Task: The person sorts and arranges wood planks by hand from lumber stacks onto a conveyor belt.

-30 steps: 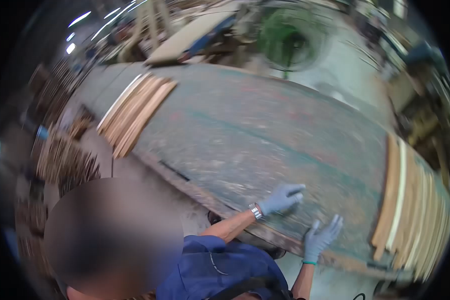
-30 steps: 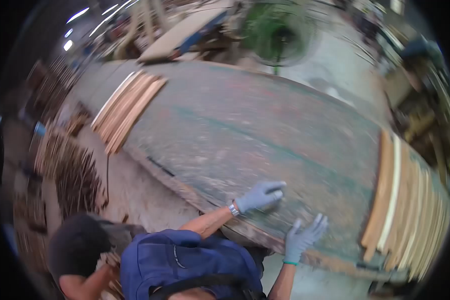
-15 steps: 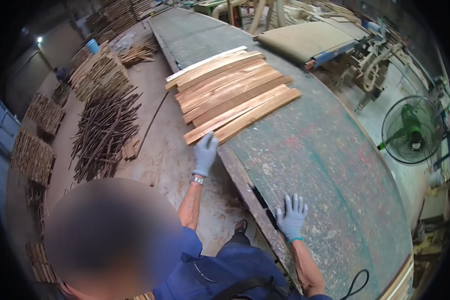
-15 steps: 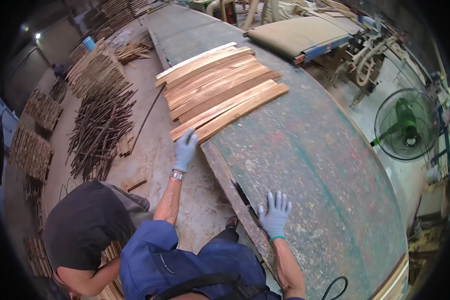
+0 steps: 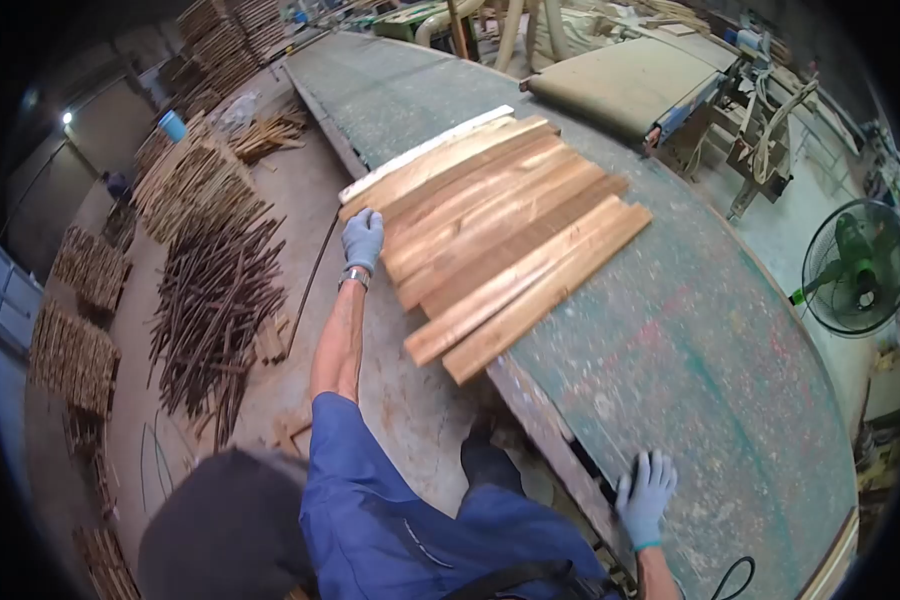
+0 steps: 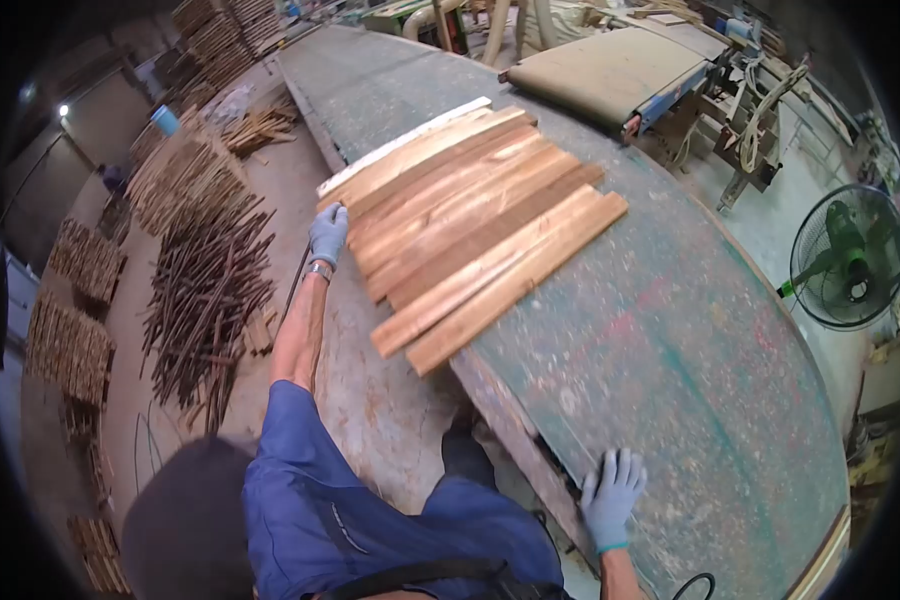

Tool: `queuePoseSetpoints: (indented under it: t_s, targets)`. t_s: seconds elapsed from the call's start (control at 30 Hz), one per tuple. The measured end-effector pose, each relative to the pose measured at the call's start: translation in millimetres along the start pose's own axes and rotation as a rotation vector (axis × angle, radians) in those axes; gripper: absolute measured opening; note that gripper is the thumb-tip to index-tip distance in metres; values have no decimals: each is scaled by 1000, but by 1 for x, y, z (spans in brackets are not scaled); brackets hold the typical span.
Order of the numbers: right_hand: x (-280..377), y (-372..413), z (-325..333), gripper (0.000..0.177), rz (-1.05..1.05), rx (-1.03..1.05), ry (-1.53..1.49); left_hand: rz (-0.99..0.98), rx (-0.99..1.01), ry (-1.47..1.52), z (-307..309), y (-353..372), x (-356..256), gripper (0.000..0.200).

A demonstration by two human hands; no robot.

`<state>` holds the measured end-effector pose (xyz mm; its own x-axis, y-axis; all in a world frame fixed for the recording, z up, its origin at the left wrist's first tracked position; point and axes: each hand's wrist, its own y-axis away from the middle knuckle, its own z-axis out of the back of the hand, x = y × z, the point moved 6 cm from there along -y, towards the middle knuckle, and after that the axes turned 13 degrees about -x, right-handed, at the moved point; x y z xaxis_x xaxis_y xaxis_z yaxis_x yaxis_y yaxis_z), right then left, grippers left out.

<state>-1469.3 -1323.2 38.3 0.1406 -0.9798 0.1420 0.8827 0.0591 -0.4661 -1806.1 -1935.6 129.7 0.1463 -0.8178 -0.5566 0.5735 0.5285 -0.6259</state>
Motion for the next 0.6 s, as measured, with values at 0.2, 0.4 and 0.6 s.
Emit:
queuePoseSetpoints:
  t_s: [0.2, 0.4, 0.6]
  targets:
    - [222, -134, -60, 60, 376, 117, -470, -154, 55, -185, -143, -117, 53, 48]
    - [278, -191, -121, 71, 97, 287, -355, -237, 212, -271, -239, -176, 92, 57]
    - [281, -190, -138, 73, -47, 322, -406, -175, 470, -281, -325, -194, 107, 66]
